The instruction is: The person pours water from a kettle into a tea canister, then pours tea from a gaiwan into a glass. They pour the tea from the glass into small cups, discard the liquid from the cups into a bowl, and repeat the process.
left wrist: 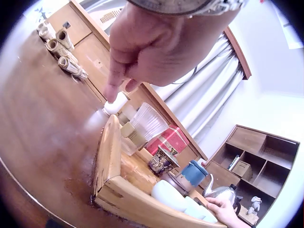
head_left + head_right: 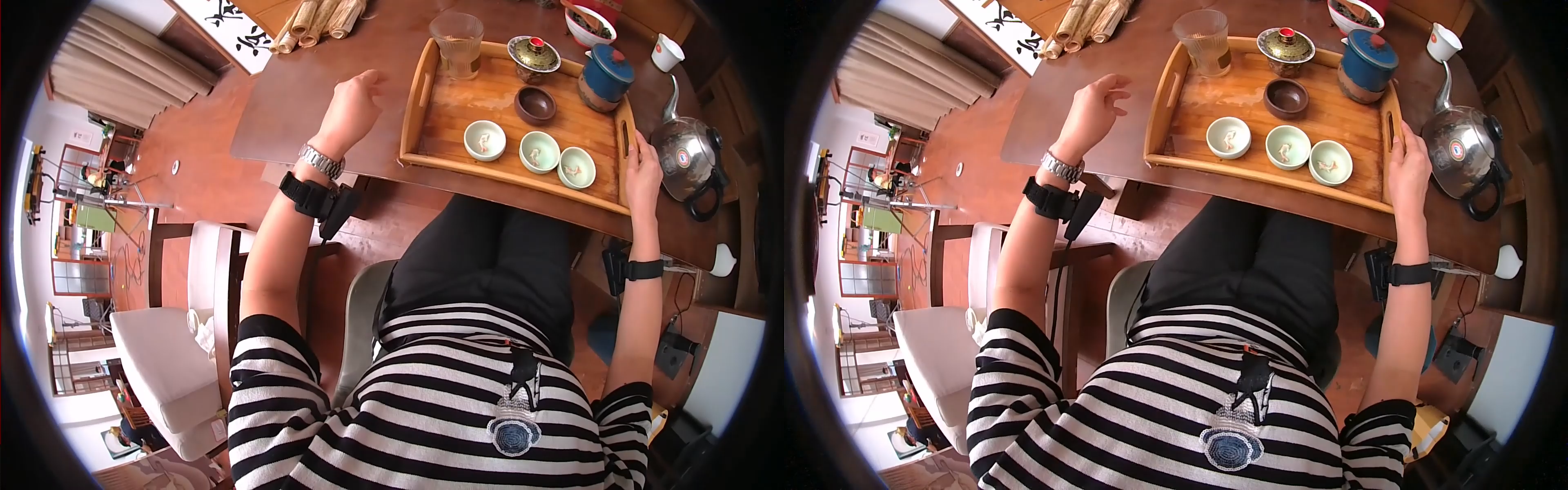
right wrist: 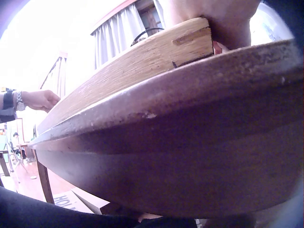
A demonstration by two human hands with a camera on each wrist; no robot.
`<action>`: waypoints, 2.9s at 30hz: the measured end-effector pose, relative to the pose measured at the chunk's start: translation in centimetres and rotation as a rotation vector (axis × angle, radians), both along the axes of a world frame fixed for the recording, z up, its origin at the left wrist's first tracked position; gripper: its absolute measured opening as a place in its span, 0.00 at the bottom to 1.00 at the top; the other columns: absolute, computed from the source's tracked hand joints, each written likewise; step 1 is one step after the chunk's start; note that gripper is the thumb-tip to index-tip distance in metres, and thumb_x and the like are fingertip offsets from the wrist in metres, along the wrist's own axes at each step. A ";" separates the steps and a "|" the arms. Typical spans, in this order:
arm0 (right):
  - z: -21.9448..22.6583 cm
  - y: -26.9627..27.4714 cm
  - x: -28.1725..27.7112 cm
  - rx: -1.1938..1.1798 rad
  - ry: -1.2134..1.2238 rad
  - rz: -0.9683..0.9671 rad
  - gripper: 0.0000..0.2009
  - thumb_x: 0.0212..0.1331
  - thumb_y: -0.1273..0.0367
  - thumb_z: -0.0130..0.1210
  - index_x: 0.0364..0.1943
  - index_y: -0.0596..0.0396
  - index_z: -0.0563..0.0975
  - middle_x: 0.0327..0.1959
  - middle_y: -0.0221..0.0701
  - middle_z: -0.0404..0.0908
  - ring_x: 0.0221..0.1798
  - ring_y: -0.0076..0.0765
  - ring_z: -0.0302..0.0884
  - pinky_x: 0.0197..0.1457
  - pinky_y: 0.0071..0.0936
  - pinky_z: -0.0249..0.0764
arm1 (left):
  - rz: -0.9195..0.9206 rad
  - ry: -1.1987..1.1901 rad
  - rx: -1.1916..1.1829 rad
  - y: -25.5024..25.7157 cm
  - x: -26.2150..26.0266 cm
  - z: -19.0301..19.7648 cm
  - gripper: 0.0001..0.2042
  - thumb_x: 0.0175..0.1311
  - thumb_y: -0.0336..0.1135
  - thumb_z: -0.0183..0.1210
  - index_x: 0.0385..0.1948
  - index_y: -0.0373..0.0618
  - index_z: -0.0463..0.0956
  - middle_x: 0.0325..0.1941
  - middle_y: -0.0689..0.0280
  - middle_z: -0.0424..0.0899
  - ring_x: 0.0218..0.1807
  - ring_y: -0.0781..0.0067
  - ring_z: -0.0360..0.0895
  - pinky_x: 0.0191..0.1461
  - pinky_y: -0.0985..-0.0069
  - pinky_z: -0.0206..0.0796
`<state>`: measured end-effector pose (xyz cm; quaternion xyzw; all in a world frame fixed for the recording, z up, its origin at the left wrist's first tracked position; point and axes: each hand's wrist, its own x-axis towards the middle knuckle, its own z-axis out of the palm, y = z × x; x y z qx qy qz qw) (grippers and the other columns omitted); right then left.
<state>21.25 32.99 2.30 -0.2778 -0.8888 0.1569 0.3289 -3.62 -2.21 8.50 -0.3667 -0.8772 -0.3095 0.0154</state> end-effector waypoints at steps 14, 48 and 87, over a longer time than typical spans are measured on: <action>0.1 0.1 0.0 0.004 -0.023 -0.012 0.15 0.57 0.72 0.45 0.48 0.60 0.72 0.40 0.45 0.74 0.42 0.49 0.73 0.46 0.34 0.68 | 0.186 -0.247 0.256 1.6 3.4 2.7 0.10 0.60 0.33 0.54 0.26 0.33 0.75 0.16 0.65 0.76 0.07 0.86 0.63 0.08 0.85 0.49; 0.1 0.1 0.1 -0.127 -0.039 -0.034 0.15 0.60 0.70 0.44 0.50 0.57 0.71 0.42 0.44 0.74 0.44 0.46 0.73 0.48 0.33 0.68 | -1.020 0.234 0.163 8.1 17.3 -5.1 0.18 0.51 0.30 0.48 0.46 0.36 0.68 0.52 0.51 0.65 0.61 0.53 0.58 0.64 0.64 0.53; 0.3 -0.3 0.1 -0.108 -0.004 -0.036 0.15 0.58 0.69 0.46 0.49 0.58 0.72 0.41 0.46 0.74 0.42 0.47 0.74 0.47 0.33 0.68 | -0.803 0.287 -0.053 7.2 17.1 -7.0 0.25 0.56 0.26 0.45 0.58 0.31 0.55 0.65 0.48 0.53 0.68 0.53 0.47 0.68 0.59 0.44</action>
